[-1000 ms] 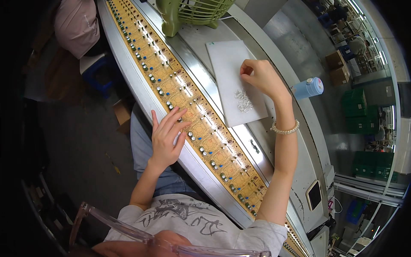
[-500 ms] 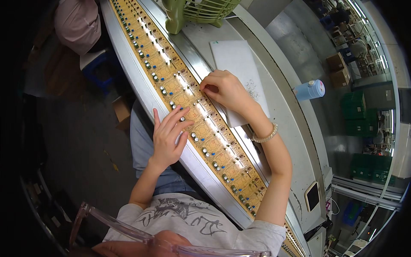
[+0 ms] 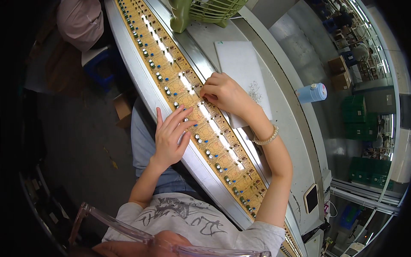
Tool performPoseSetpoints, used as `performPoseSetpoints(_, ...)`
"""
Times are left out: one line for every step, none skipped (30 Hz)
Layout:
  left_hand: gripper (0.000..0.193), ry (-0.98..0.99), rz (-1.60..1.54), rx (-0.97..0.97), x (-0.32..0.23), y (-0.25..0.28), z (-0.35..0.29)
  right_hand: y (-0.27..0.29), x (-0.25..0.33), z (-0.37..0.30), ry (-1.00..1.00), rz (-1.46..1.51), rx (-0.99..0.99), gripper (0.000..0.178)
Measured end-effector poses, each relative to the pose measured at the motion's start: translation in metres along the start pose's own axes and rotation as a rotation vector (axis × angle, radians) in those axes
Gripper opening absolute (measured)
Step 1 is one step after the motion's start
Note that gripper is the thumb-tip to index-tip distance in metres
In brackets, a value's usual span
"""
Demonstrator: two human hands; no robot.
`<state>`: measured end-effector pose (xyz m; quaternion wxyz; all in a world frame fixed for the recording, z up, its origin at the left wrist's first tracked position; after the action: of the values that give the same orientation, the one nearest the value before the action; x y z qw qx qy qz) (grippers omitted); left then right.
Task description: Manually inserting small electronic components into a long pcb strip.
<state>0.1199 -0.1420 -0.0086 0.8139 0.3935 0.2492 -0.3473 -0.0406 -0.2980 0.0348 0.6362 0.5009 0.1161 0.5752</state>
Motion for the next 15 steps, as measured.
performPoseSetpoints(0.022, 0.000, 0.001, 0.001, 0.000, 0.001, 0.000, -0.001, 0.000, 0.000, 0.013, -0.003, 0.001, 0.015)
performPoseSetpoints(0.022, -0.001, 0.004, -0.003, 0.001, 0.002, 0.001, -0.001, 0.000, 0.001, 0.026, -0.006, 0.002, 0.015)
performPoseSetpoints(0.022, -0.003, 0.005, -0.007, 0.001, 0.002, 0.001, -0.001, 0.000, 0.001, 0.024, -0.006, 0.001, 0.015)
performPoseSetpoints(0.022, -0.004, 0.004, -0.005, 0.002, 0.001, 0.001, 0.000, 0.000, 0.001, 0.030, -0.010, 0.013, 0.016)
performPoseSetpoints(0.022, -0.004, 0.005, -0.004, 0.002, 0.001, 0.001, 0.000, 0.001, 0.002, 0.035, -0.014, 0.025, 0.017)
performPoseSetpoints(0.022, -0.005, 0.005, -0.004, 0.002, 0.000, 0.001, 0.002, 0.000, 0.001, 0.033, -0.017, 0.024, 0.017)
performPoseSetpoints(0.022, -0.007, 0.001, -0.003, 0.002, 0.000, 0.002, 0.004, 0.000, 0.000, 0.057, -0.030, 0.052, 0.019)
performPoseSetpoints(0.022, 0.007, -0.014, 0.003, 0.001, 0.000, 0.002, 0.006, -0.001, -0.001, 0.079, -0.045, 0.081, 0.021)
performPoseSetpoints(0.022, 0.021, -0.029, 0.008, 0.002, -0.001, 0.003, 0.008, 0.000, 0.000, 0.076, -0.051, 0.079, 0.021)
performPoseSetpoints(0.022, 0.016, -0.036, 0.010, 0.002, 0.000, 0.003, 0.012, 0.001, 0.002, 0.060, -0.040, 0.053, 0.022)
performPoseSetpoints(0.022, 0.026, -0.028, 0.006, 0.003, 0.001, 0.003, 0.017, 0.003, 0.005, 0.044, -0.030, 0.026, 0.024)
performPoseSetpoints(0.022, 0.034, -0.026, 0.002, 0.003, 0.002, 0.002, 0.025, 0.002, 0.007, 0.038, -0.043, 0.027, 0.024)
performPoseSetpoints(0.022, 0.028, -0.039, 0.003, 0.004, 0.001, 0.002, 0.035, -0.001, 0.010, -0.040, -0.093, -0.076, 0.021)
performPoseSetpoints(0.022, 0.029, -0.033, -0.002, 0.005, 0.001, 0.001, 0.046, -0.004, 0.011, -0.117, -0.143, -0.180, 0.019)
performPoseSetpoints(0.022, 0.033, -0.020, -0.008, 0.006, 0.001, 0.001, 0.055, -0.005, 0.011, -0.118, -0.150, -0.180, 0.019)
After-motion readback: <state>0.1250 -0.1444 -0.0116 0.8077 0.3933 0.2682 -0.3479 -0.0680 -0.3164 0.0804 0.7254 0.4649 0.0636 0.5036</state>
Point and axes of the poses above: each hand's wrist, its own z-axis towards the middle knuckle, its own y-axis out of the back of the hand, x = y × z, the point moved 1 cm from there along z, towards the middle knuckle, and after that the axes turned 15 degrees about -x, right-handed, at the moved point
